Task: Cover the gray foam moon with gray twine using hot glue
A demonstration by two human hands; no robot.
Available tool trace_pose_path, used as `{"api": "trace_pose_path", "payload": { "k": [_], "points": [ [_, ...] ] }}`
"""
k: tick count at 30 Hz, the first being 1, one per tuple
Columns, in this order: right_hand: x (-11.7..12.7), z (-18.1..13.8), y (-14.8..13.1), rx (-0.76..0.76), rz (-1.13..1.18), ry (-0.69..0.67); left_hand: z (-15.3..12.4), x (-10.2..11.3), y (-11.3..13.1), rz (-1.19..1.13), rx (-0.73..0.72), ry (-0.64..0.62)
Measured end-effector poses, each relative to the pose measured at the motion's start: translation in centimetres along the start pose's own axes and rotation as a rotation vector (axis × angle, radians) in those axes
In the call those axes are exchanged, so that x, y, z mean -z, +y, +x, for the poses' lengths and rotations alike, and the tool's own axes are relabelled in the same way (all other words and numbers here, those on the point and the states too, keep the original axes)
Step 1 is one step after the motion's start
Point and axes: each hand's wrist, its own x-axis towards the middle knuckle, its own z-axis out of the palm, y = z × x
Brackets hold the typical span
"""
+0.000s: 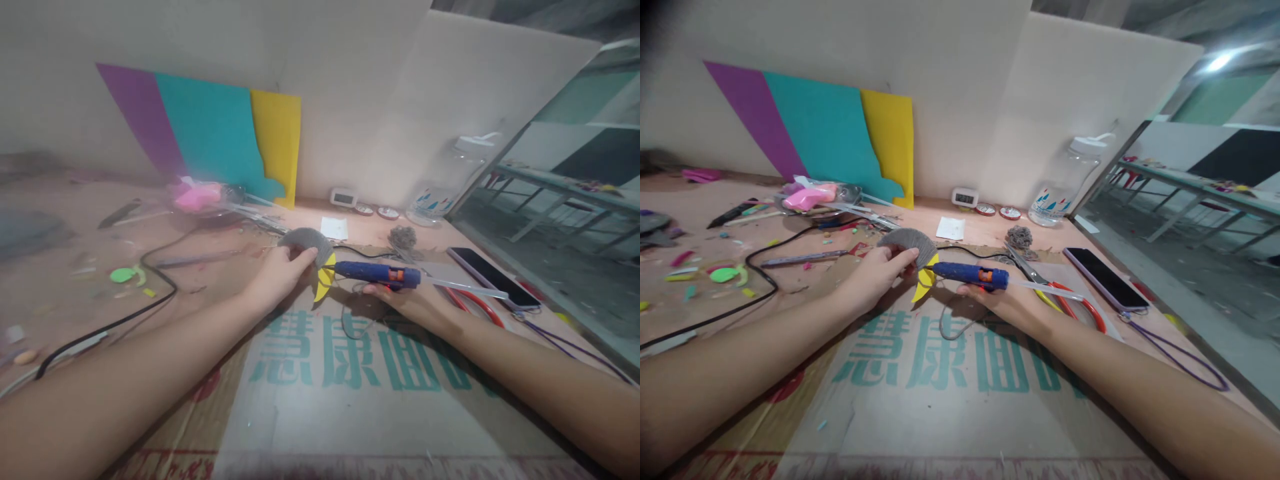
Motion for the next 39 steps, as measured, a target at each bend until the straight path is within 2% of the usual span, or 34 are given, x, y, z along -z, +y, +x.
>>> {"api": "trace_pose_path", "payload": {
  "k": [9,21,32,39],
  "points": [
    [0.2,0.4,0.6,0.041,-0.046,-0.005,0.2,0.1,-0.1,-0.020,0.005,-0.006],
    [0.0,0.8,1.5,0.032,-0.046,0.067,0.0,0.2,0.3,-0.006,0.011,-0.011],
    [0.2,0.5,0.2,-0.046,-0.076,0.116,0.1,0.1,-0.3,-0.020,0.011,-0.018],
    [0.3,0.7,0.5,0.000,-0.055,0.110,0.1,0.1,0.0,-0.019,0.010,-0.012]
  ]
}}
